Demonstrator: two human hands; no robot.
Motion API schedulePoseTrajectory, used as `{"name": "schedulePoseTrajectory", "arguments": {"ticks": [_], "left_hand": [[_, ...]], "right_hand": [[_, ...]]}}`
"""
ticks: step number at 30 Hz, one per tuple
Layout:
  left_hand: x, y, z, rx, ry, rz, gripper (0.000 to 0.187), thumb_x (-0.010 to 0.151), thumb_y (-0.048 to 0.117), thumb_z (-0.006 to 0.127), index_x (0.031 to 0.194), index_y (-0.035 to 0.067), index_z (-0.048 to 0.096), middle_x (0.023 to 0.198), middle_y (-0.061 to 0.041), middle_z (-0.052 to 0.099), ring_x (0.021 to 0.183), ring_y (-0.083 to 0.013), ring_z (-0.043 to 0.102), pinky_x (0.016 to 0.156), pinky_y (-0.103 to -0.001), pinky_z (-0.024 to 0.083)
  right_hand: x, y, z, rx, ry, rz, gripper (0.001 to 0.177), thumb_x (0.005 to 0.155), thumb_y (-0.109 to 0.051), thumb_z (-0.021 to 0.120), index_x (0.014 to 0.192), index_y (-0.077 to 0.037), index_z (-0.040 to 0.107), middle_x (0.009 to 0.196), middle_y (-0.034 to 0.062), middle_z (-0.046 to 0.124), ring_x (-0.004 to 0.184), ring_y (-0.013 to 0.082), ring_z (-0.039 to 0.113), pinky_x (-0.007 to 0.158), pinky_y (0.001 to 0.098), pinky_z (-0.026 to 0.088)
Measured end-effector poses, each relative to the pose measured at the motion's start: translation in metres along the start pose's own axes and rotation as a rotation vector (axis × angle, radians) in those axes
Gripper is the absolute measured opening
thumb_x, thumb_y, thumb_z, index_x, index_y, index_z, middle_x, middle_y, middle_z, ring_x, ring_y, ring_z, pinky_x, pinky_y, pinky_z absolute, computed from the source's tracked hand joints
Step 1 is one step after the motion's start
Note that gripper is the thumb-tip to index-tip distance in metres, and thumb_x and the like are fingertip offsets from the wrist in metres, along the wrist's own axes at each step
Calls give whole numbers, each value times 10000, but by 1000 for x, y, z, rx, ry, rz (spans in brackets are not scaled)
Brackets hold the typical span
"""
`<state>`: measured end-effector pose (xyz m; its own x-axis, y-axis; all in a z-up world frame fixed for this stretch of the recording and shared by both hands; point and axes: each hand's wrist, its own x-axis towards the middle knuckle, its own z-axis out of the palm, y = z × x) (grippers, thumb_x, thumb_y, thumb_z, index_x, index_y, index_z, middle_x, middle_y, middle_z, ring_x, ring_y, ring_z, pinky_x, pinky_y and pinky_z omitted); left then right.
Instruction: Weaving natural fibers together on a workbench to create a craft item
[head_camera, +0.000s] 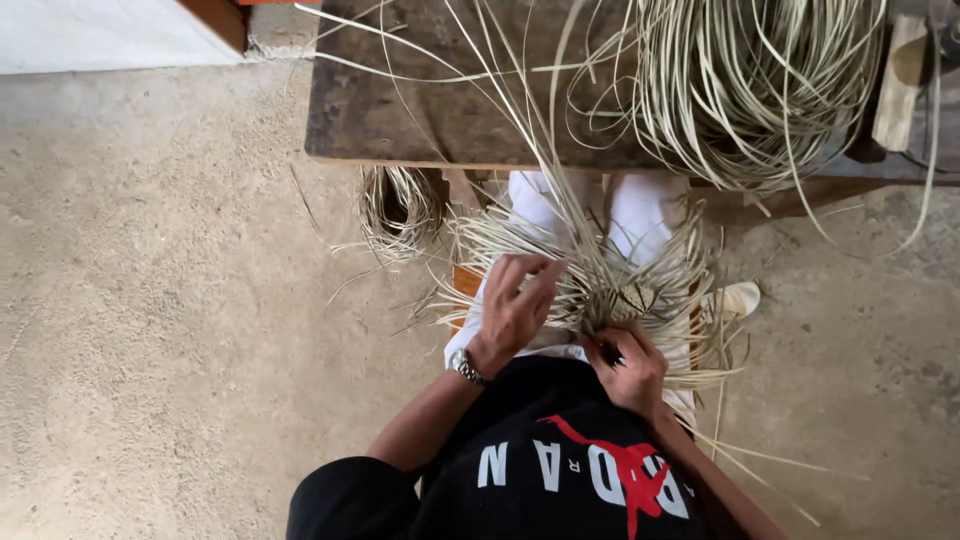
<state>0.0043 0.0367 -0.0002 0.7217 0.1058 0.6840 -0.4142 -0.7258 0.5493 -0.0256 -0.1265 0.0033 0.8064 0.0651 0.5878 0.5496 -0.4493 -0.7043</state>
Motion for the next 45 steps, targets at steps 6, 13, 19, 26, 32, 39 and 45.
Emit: {"name": "schedulePoseTrajectory", "arguments": {"ticks": [6,13,19,26,32,39,45], "left_hand": [[31,-12,-3,166,-18,503,93,841,105,631,924,140,655,932,-56,564,783,-232,503,656,-332,412],[42,-32,15,231,19,637,49,865,170,583,871,197,623,969,-11,578,813,-216,478,709,-343,366],[50,-43,15,225,-22,687,82,824,216,528,837,215,609,949,13,566,825,-199,490,734,-355,356],[52,-61,22,224,12,686,90,793,228,535,763,249,618,895,51,584,835,-181,502,748,-372,346],[71,-52,14,222,22,719,85,781,191,569,745,246,622,870,57,606,791,-182,514,716,-375,376],[111,-103,-4,299,-29,734,78,835,216,599,773,248,634,922,13,605,828,-262,520,731,-443,337],[173,-157,-45,610,22,623,202,880,307,614,706,212,652,937,10,563,873,-267,463,745,-437,334]], "right_hand": [[-11,14,-1,-10,-17,-32,189,710,-135,789,687,-77,611,613,19,536,500,197,576,435,283,479],[-12,12,-4,-27,-8,-37,183,706,-125,779,683,-74,605,614,34,546,478,219,576,372,283,470],[-9,6,-5,-31,-21,1,182,711,-137,768,682,-75,599,608,45,556,462,226,579,341,283,463],[-3,3,-8,-28,-58,43,185,727,-145,752,679,-94,580,586,27,539,434,192,579,348,293,460],[-6,4,-7,4,-28,77,184,740,-123,745,683,-85,574,593,45,552,465,218,599,374,295,475],[-8,11,-7,40,-24,116,160,731,-133,747,683,-105,597,622,29,569,466,218,602,359,295,468],[-10,14,-6,34,-32,111,169,746,-127,742,662,-100,599,601,31,562,464,220,607,403,283,502]]}}
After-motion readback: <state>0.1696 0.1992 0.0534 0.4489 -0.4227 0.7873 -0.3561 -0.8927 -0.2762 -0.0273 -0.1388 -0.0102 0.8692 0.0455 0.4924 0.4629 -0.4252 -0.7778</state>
